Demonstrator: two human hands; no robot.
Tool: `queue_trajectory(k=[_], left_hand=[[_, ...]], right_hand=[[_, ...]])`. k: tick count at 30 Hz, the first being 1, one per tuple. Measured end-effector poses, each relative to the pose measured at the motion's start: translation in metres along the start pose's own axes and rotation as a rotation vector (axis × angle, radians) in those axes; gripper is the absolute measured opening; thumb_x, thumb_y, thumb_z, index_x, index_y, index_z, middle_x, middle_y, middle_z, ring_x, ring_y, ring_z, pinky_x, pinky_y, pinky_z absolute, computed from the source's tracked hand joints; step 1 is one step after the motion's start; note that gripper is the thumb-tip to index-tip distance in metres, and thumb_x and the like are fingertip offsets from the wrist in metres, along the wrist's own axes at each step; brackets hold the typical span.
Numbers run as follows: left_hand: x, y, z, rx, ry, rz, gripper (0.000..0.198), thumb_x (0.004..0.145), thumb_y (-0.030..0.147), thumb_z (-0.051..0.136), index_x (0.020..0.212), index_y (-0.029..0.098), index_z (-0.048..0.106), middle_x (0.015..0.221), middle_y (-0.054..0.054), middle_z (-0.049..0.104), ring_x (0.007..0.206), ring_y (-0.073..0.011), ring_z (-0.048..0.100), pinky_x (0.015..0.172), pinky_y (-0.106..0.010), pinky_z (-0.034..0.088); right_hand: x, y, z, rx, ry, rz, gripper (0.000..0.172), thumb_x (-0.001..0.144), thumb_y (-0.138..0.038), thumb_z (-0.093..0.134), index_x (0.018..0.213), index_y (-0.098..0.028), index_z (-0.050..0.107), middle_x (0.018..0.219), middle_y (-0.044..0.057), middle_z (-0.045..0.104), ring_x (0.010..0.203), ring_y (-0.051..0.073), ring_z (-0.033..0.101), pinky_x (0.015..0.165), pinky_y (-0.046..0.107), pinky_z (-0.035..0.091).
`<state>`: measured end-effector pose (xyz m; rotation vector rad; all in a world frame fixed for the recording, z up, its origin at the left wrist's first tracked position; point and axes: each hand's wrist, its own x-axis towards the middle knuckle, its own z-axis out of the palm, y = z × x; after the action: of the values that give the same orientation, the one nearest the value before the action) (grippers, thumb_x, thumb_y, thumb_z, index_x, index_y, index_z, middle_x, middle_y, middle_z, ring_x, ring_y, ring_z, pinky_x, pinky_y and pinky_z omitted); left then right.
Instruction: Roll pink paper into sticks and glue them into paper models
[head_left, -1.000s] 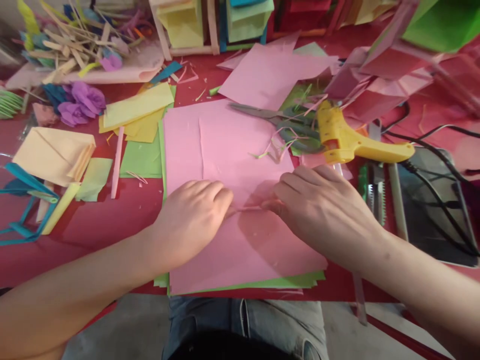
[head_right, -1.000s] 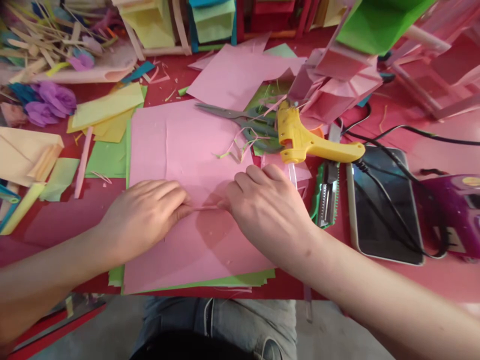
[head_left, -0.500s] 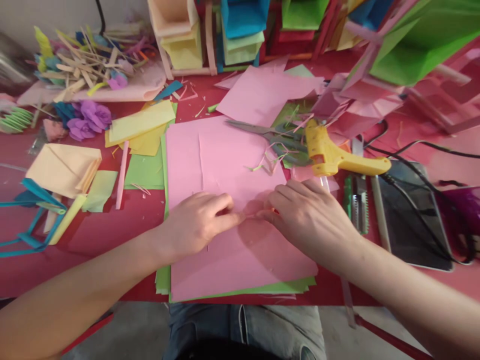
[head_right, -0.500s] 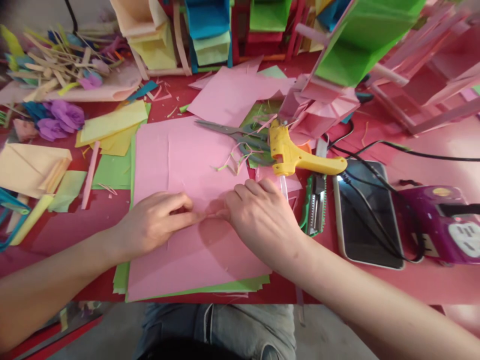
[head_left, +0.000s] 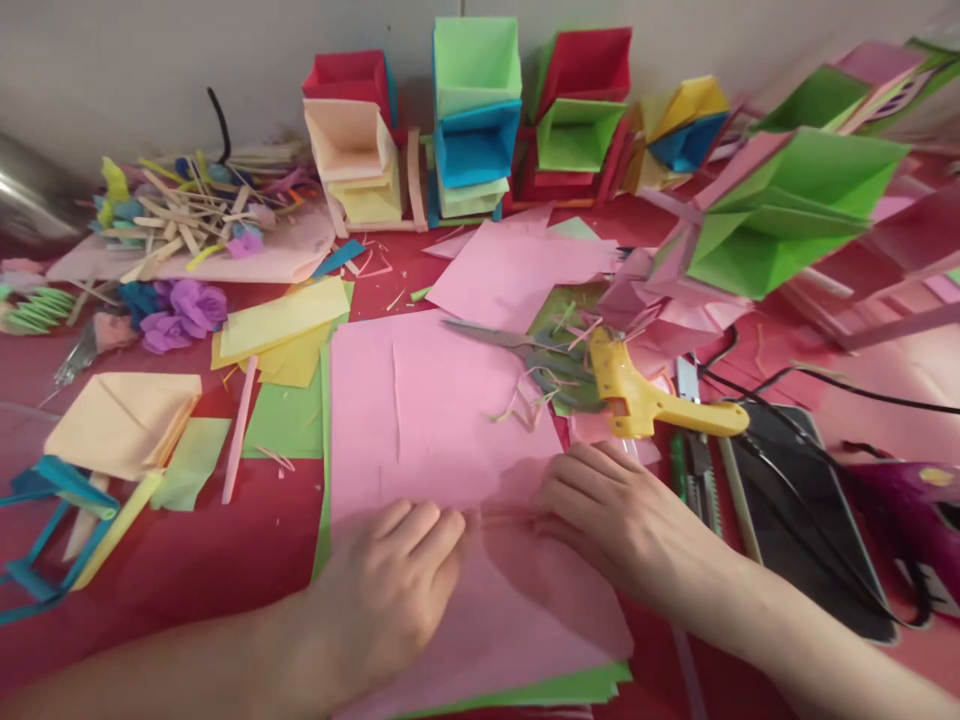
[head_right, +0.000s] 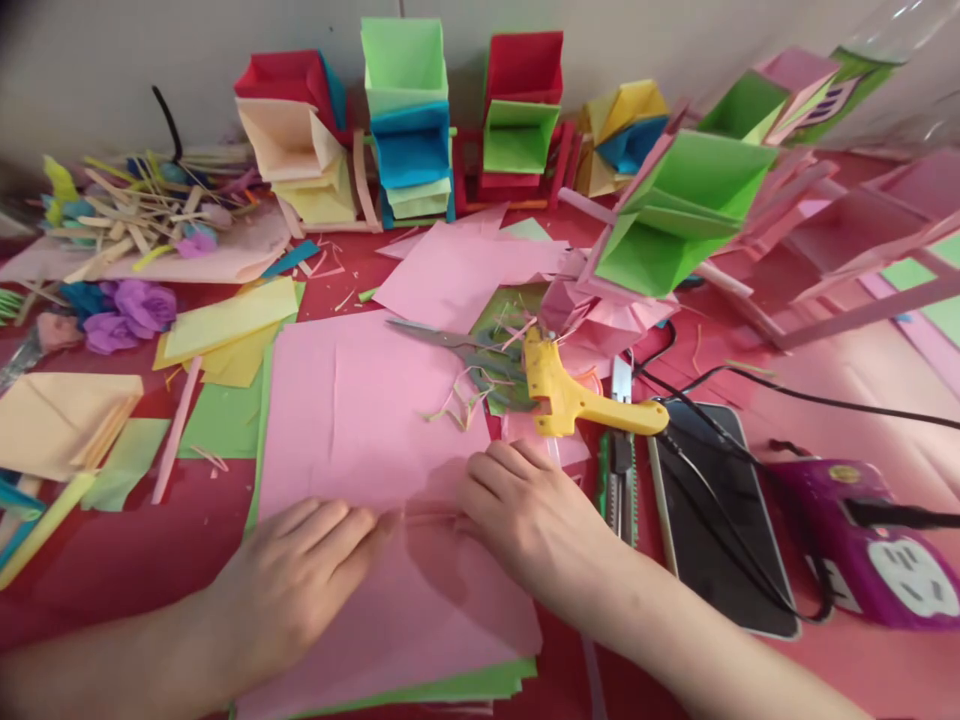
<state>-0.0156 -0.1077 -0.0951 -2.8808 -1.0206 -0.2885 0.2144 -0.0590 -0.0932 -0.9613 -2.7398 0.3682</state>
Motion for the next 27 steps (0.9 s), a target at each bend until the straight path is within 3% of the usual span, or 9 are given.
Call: queue_trajectory(k=[5,13,18,22,27], left_hand=[[-0.001,0.000,0.003,-0.011,-0.014,0.016,0.037,0.079,0.001,0.031,0.102,0.006,0.059,0.077,-0.008,0.057,0.066,-0.0173,0.048,0.062,-0.031,0.037],[-0.001,-0.001,0.001,-0.045,-0.159,0.004,0.034,0.075,0.002,0.038,0.101,0.009,0.059,0.083,-0.008,0.059,0.069,-0.0187,0.052,0.062,-0.032,0.042],[-0.001,-0.003,-0.002,-0.065,-0.210,-0.019,0.037,0.074,0.003,0.038,0.104,0.011,0.057,0.086,-0.008,0.059,0.072,-0.0202,0.054,0.060,-0.033,0.044],[-0.002,-0.003,0.000,-0.039,-0.185,-0.029,0.037,0.077,0.005,0.040,0.110,0.012,0.055,0.088,-0.008,0.059,0.070,-0.0199,0.056,0.057,-0.032,0.045],[-0.001,-0.004,0.000,-0.026,-0.213,-0.036,0.037,0.078,0.008,0.042,0.114,0.012,0.052,0.092,-0.008,0.058,0.072,-0.0205,0.056,0.056,-0.033,0.047]], right_hand=[[-0.002,0.000,0.003,-0.039,0.015,0.050,0.030,0.091,-0.026,0.040,0.066,-0.016,0.053,0.067,0.003,0.053,0.063,0.016,0.043,0.062,0.030,0.029],[-0.001,-0.011,0.003,-0.131,-0.034,0.121,0.026,0.086,-0.012,0.038,0.065,-0.017,0.053,0.066,0.004,0.053,0.063,0.017,0.043,0.063,0.031,0.028],[-0.001,-0.015,0.005,-0.203,-0.011,0.149,0.023,0.086,-0.014,0.040,0.068,-0.017,0.053,0.069,0.005,0.054,0.066,0.019,0.044,0.066,0.033,0.031],[-0.001,-0.012,0.004,-0.067,-0.015,-0.005,0.029,0.091,-0.013,0.031,0.084,-0.016,0.059,0.081,0.006,0.057,0.074,0.019,0.046,0.068,0.031,0.036],[-0.002,-0.014,0.003,-0.033,-0.044,-0.130,0.038,0.092,-0.013,0.023,0.090,-0.012,0.062,0.080,0.008,0.057,0.069,0.019,0.045,0.061,0.031,0.040]])
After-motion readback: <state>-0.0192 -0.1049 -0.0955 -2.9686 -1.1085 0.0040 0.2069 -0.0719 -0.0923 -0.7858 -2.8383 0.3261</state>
